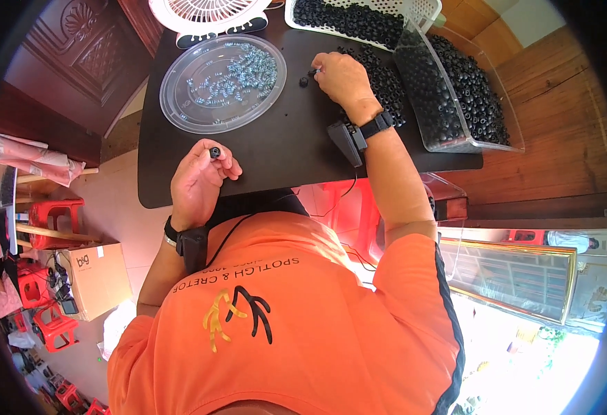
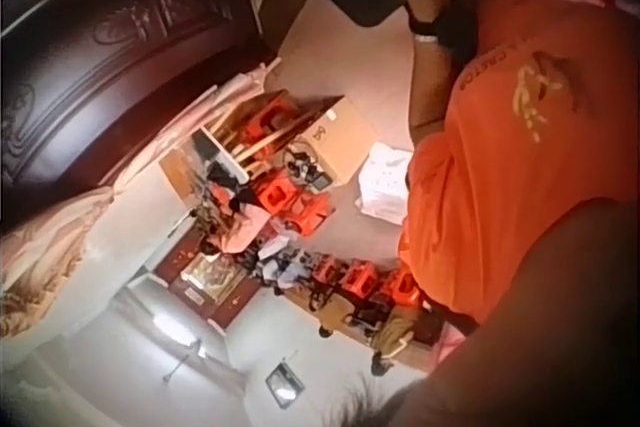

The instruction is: The person assembles small components by picking up metal pieces from a round tray and inserting them into black plastic parts by hand.

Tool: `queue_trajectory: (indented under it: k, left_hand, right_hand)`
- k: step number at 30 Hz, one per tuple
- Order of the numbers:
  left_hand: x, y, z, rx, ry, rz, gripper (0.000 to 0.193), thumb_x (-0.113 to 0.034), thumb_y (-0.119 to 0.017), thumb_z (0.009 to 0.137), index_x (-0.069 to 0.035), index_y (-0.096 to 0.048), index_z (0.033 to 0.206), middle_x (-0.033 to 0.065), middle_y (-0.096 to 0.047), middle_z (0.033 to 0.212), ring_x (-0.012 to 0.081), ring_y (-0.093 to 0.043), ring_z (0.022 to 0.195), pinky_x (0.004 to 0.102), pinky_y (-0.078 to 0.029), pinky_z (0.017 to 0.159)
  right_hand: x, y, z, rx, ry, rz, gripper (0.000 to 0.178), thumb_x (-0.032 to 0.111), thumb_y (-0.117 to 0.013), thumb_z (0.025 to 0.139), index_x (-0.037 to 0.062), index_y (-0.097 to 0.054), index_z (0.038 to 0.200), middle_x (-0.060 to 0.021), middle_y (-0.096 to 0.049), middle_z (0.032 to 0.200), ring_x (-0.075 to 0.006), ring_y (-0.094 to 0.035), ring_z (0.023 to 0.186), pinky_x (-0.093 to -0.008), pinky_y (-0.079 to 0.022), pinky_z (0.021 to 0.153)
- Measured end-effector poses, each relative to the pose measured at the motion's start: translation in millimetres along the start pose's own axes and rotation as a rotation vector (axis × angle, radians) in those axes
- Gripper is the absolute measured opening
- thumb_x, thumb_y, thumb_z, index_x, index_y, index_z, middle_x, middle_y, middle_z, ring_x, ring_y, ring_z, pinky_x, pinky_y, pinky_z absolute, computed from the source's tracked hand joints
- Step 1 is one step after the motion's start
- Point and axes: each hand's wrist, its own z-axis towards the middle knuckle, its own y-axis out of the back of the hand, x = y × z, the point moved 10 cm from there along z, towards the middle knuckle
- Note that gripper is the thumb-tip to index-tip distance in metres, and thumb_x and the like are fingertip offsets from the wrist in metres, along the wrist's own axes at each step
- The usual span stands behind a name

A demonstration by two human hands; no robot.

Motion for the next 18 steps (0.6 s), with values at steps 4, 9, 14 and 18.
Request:
queue_trajectory:
  k: [4, 9, 14, 18]
  left_hand:
    - [0, 2, -1, -0.006, 0.004, -0.021, 0.022, -0.023, -0.043, 0.096, -0.003, -0.052, 0.095, 0.0059, -0.055, 0.089, 0.0187, -0.057, 0.081, 0.0299, -0.042, 0.075]
    - [-2, -2, 0, 0.013, 0.001, 0.009, 0.024, -0.026, -0.042, 0.096, -0.003, -0.05, 0.094, 0.0073, -0.053, 0.088, 0.0206, -0.056, 0.081, 0.031, -0.042, 0.075]
    - [-1, -3, -1, 0.012, 0.004, -0.006, 0.024, -0.026, -0.044, 0.095, -0.003, -0.052, 0.094, 0.0064, -0.055, 0.087, 0.0193, -0.057, 0.08, 0.0303, -0.042, 0.074]
    - [0, -5, -2, 0.008, 0.028, -0.016, 0.024, -0.026, -0.047, 0.095, -0.003, -0.055, 0.094, 0.0046, -0.056, 0.084, 0.0175, -0.058, 0.079, 0.0289, -0.043, 0.073]
  right_hand:
    - [0, -3, 6, -0.045, 0.026, 0.027, 0.015, 0.015, -0.062, 0.081, 0.0093, -0.068, 0.093, -0.0127, -0.067, 0.09, -0.033, -0.064, 0.088, -0.0412, -0.051, 0.079]
    - [1, 10, 1, -0.129, 0.049, 0.084, 0.013, 0.014, -0.061, 0.082, 0.007, -0.068, 0.091, -0.0128, -0.068, 0.087, -0.0303, -0.065, 0.084, -0.039, -0.051, 0.077]
    - [50, 23, -23, 0.089, 0.001, 0.643, 0.02, 0.013, -0.065, 0.084, 0.0049, -0.068, 0.102, -0.0059, -0.068, 0.085, -0.0123, -0.062, 0.079, -0.0253, -0.049, 0.074]
    - [134, 19, -59, 0.451, 0.109, 1.19, 0.013, 0.005, -0.064, 0.087, -0.0003, -0.067, 0.099, -0.001, -0.066, 0.086, -0.0078, -0.059, 0.082, -0.0226, -0.047, 0.078]
